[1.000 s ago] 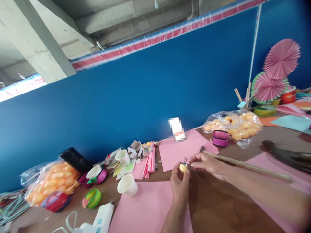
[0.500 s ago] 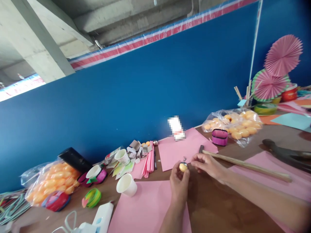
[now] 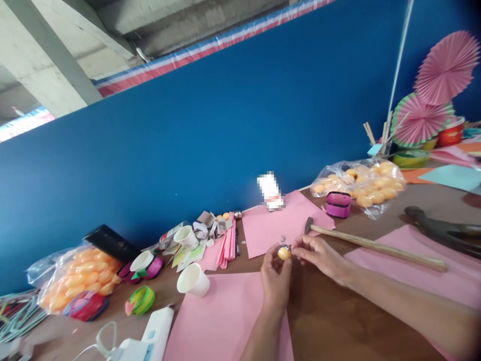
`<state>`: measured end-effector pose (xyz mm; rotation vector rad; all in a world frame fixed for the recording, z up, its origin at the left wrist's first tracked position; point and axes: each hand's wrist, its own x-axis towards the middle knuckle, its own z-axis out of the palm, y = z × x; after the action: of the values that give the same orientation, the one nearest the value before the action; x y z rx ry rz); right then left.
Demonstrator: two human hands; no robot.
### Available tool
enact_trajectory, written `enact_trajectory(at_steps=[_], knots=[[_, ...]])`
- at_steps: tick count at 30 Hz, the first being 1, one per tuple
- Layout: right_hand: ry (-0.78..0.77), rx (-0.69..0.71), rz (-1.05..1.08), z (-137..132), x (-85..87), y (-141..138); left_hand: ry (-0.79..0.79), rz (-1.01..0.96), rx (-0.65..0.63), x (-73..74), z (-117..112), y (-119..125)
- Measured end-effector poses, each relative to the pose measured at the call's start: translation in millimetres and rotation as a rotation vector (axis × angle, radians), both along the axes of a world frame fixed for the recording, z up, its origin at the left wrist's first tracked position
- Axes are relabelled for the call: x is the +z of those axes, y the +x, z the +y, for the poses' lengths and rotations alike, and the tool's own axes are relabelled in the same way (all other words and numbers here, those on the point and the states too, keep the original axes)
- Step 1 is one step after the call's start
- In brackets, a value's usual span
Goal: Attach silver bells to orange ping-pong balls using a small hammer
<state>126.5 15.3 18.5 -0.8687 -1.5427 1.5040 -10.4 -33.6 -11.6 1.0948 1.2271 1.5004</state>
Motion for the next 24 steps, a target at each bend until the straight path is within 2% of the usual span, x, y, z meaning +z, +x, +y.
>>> enact_trajectory(at_steps=[5, 13, 24], knots=[[0.103, -0.028, -0.044, -1, -3.2, 2, -0.002, 0.05, 0.025, 6.7, -1, 1], [0.131, 0.005, -0.065, -1, -6.5, 2, 0.013, 0.078, 0.025, 17.3, -6, 4], [0.129, 0.005, -0.077, -2, -6.2, 3, 0.014, 0.066, 0.03, 15.8, -6, 5]])
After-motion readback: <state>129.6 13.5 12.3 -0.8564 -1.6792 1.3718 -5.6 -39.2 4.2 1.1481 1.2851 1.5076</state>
